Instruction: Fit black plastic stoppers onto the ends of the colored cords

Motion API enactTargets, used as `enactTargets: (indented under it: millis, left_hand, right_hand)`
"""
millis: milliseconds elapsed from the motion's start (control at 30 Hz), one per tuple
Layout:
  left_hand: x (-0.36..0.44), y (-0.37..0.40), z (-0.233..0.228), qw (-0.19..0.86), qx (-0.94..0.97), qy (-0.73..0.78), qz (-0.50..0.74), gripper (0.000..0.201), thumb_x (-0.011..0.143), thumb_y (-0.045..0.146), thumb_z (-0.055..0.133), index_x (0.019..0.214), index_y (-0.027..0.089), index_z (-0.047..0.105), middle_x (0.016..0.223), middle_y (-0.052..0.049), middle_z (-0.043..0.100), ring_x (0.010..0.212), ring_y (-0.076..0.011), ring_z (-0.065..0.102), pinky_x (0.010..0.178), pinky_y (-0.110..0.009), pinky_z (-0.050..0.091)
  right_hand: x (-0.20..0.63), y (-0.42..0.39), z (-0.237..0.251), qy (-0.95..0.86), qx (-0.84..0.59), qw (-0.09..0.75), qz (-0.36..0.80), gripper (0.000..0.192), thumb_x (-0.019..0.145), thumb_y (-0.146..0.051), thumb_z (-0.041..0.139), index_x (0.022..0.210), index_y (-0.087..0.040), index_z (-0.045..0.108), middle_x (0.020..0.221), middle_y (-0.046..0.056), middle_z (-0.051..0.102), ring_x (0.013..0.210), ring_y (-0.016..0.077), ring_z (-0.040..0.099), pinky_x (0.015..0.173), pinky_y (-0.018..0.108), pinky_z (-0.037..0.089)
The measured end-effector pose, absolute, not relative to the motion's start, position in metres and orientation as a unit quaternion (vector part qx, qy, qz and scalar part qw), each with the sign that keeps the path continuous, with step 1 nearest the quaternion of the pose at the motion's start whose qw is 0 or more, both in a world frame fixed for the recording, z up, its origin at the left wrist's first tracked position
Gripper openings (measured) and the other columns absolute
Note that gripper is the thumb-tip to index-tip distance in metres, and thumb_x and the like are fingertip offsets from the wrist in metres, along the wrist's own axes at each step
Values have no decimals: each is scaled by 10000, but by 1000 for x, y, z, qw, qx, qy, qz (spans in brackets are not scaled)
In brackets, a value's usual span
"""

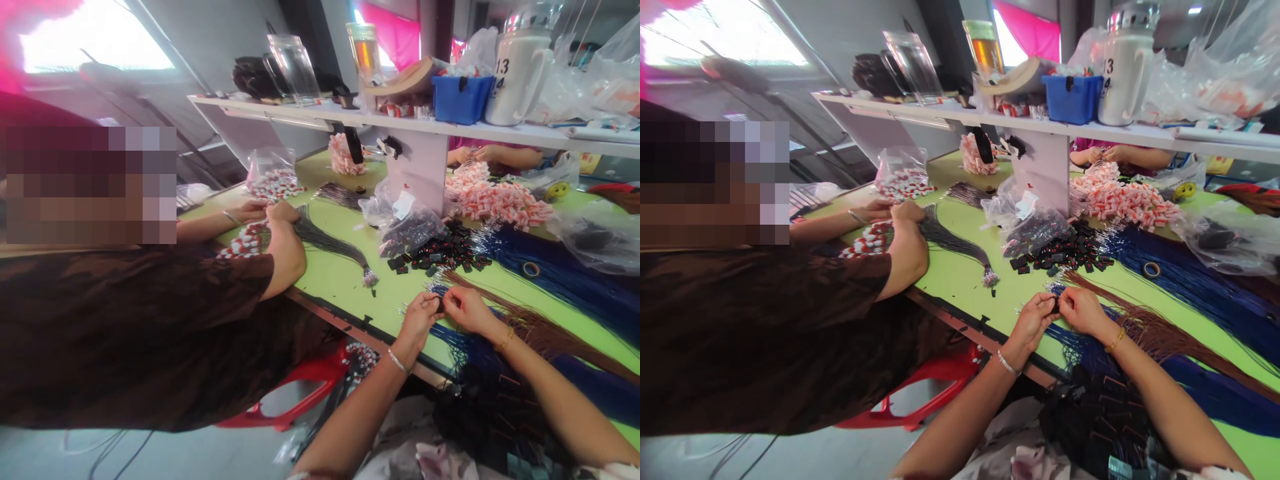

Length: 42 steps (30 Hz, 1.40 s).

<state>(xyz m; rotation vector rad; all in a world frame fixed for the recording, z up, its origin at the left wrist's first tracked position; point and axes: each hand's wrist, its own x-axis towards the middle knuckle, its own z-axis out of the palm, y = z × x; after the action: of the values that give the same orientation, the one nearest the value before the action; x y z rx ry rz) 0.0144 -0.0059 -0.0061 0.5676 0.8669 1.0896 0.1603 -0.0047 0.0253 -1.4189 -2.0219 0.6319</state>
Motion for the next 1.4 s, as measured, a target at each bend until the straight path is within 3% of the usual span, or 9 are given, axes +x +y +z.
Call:
enactTargets:
  millis: [367, 733, 1200, 1300, 1400]
  left_hand:
    - [16, -8, -5, 722, 259, 395, 505, 351, 562, 324, 820, 784, 133, 624, 680, -26, 619, 614, -116, 573, 614, -257, 477]
    - [15, -5, -8, 728, 240, 391, 510, 369, 560, 306, 822, 813, 135, 617, 706, -23, 614, 622, -108, 577, 613, -250, 488]
    - [18, -5, -6, 712, 266, 407, 507, 380, 551, 336, 818, 791, 136, 601, 685, -9, 600, 610, -104, 563, 610, -254, 484]
    - [19, -8, -3, 685, 288, 422, 520, 340, 616, 349, 773, 812, 141, 588, 694, -13, 600, 625, -112, 564, 618, -260, 478]
    - [22, -27, 12, 583, 412, 428, 555, 213, 763, 326, 648, 887, 161, 591, 795, -43, 631, 721, -135, 587, 674, -275, 482]
  right_hand:
    - [160, -1, 22, -754, -533, 284, 257, 148, 768, -194, 514, 627, -164, 547, 541, -30, 502, 494, 89, 385, 477, 204, 245]
    - [171, 6, 13, -717, -491, 286, 404, 133, 765, -239, 518, 682, -152, 575, 592, -38, 504, 542, 86, 406, 503, 186, 310]
    - [167, 6, 10, -709, -516, 310, 367, 175, 756, -264, 544, 619, -156, 553, 553, -34, 500, 520, 84, 389, 492, 197, 289]
    - [171, 9, 12, -676, -492, 309, 453, 286, 812, -393, 544, 652, -156, 552, 573, -18, 539, 525, 90, 441, 505, 202, 337]
    - [179, 13, 18, -584, -485, 309, 573, 431, 829, -565, 505, 727, -149, 556, 600, -1, 570, 520, 95, 488, 515, 215, 393]
